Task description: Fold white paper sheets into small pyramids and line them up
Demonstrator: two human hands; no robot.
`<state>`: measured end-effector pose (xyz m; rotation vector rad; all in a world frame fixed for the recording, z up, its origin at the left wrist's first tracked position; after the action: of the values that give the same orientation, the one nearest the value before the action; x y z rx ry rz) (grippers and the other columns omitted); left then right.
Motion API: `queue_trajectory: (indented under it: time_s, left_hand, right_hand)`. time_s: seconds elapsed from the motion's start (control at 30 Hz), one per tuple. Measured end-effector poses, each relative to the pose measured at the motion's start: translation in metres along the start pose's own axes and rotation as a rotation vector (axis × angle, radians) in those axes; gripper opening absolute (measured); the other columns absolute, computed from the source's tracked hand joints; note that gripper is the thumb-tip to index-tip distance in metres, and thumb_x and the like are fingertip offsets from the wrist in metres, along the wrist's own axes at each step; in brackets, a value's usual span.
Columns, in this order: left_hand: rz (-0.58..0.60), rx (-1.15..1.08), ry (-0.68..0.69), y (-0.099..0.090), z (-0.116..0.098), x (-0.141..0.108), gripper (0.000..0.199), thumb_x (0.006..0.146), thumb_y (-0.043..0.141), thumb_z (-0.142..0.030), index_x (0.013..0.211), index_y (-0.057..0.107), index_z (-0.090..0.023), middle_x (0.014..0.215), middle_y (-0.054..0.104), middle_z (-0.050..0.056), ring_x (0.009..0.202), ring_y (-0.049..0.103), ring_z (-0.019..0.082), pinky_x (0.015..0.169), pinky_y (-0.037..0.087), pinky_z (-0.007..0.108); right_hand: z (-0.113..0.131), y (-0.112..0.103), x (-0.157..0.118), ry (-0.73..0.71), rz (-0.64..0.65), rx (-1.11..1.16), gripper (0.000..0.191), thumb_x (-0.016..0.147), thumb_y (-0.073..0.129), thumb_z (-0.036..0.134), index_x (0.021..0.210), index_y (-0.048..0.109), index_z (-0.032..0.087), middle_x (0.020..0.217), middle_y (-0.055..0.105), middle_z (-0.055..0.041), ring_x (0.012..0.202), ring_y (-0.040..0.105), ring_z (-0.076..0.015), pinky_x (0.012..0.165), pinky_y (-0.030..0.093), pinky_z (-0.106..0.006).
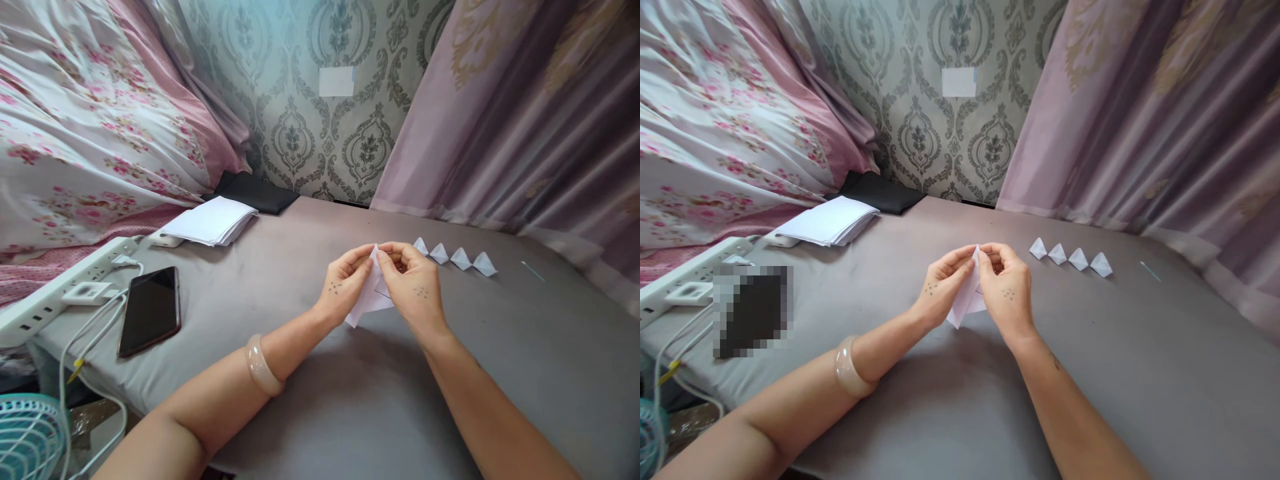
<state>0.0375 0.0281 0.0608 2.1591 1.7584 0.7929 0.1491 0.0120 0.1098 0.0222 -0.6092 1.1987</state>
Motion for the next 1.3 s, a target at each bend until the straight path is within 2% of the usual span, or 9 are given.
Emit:
queue_trajectory:
  time_s: [0.13,0.27,0.43,0.63,0.87,1.1,1.3]
  left_hand:
    - [-0.052,0.003,-0.016,-0.006,0.003,0.002,0.026,0.08,0.069,-0.03,0.102,0.071,-0.018,0.098,0.072,0.006,0.094,0.064,0.019,0.093,0.045,0.035]
    - [-0.045,-0.028,-0.035,-0.005,0.002,0.002,0.026,0.076,0.072,-0.03,0.099,0.072,-0.018,0.095,0.072,0.006,0.09,0.064,0.017,0.091,0.046,0.034]
    - [-0.067,-0.076,-0.087,-0.003,-0.003,0.002,0.025,0.073,0.076,-0.032,0.092,0.074,-0.017,0.088,0.072,0.005,0.076,0.063,0.013,0.078,0.048,0.029]
    - [-0.188,-0.045,-0.105,-0.01,-0.009,0.003,0.022,0.07,0.078,-0.033,0.081,0.074,-0.014,0.075,0.07,0.004,0.064,0.057,0.01,0.063,0.044,0.023]
    - [-0.241,-0.051,-0.047,-0.017,-0.016,0.007,0.023,0.07,0.078,-0.035,0.081,0.074,-0.016,0.078,0.071,0.004,0.067,0.06,0.01,0.067,0.048,0.024]
    - [-0.177,-0.035,-0.048,-0.011,-0.019,0.005,0.024,0.073,0.075,-0.037,0.084,0.073,-0.016,0.088,0.073,0.007,0.077,0.064,0.014,0.073,0.05,0.026]
    - [-0.157,-0.076,-0.089,-0.011,-0.019,0.007,0.023,0.072,0.076,-0.034,0.082,0.072,-0.014,0.086,0.073,0.008,0.077,0.065,0.016,0.074,0.05,0.028]
  right_hand:
    - [0.001,0.002,-0.001,-0.011,0.022,0.009,0.023,0.08,0.06,0.038,0.087,0.068,0.017,0.071,0.067,-0.0038,0.059,0.056,-0.0134,0.053,0.045,-0.026]
    - [-0.001,0.003,-0.002,0.033,0.033,0.017,0.025,0.079,0.061,0.038,0.087,0.07,0.016,0.076,0.069,-0.0065,0.06,0.057,-0.0141,0.053,0.046,-0.026]
    - [-0.001,0.004,-0.001,0.05,0.054,-0.001,0.027,0.079,0.061,0.037,0.089,0.072,0.015,0.082,0.072,-0.0092,0.065,0.063,-0.0171,0.058,0.049,-0.03]
    - [0.004,0.01,-0.007,0.019,0.105,-0.009,0.026,0.081,0.06,0.037,0.092,0.072,0.016,0.087,0.074,-0.0094,0.071,0.066,-0.0187,0.066,0.052,-0.032]
    - [-0.001,0.012,-0.009,0.065,0.11,-0.053,0.027,0.079,0.062,0.038,0.092,0.074,0.018,0.083,0.074,-0.0069,0.072,0.067,-0.02,0.068,0.051,-0.034]
    - [0.002,0.013,-0.007,0.023,0.183,-0.181,0.028,0.083,0.053,0.037,0.078,0.072,0.016,0.07,0.069,-0.0039,0.061,0.058,-0.0152,0.059,0.042,-0.028]
    - [-0.008,0.01,-0.003,0.159,0.264,-0.16,0.036,0.08,0.057,0.047,0.063,0.066,0.017,0.059,0.062,-0.0011,0.056,0.054,-0.0139,0.052,0.037,-0.027]
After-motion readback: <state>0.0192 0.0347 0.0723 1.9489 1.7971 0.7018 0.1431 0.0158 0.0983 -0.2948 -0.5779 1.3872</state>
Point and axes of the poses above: each hand's wrist, its own x-axis towards the middle knuckle, its own y-axis out of the palm, z = x × y, the point moved 6 cm from there along x, towards the middle knuckle
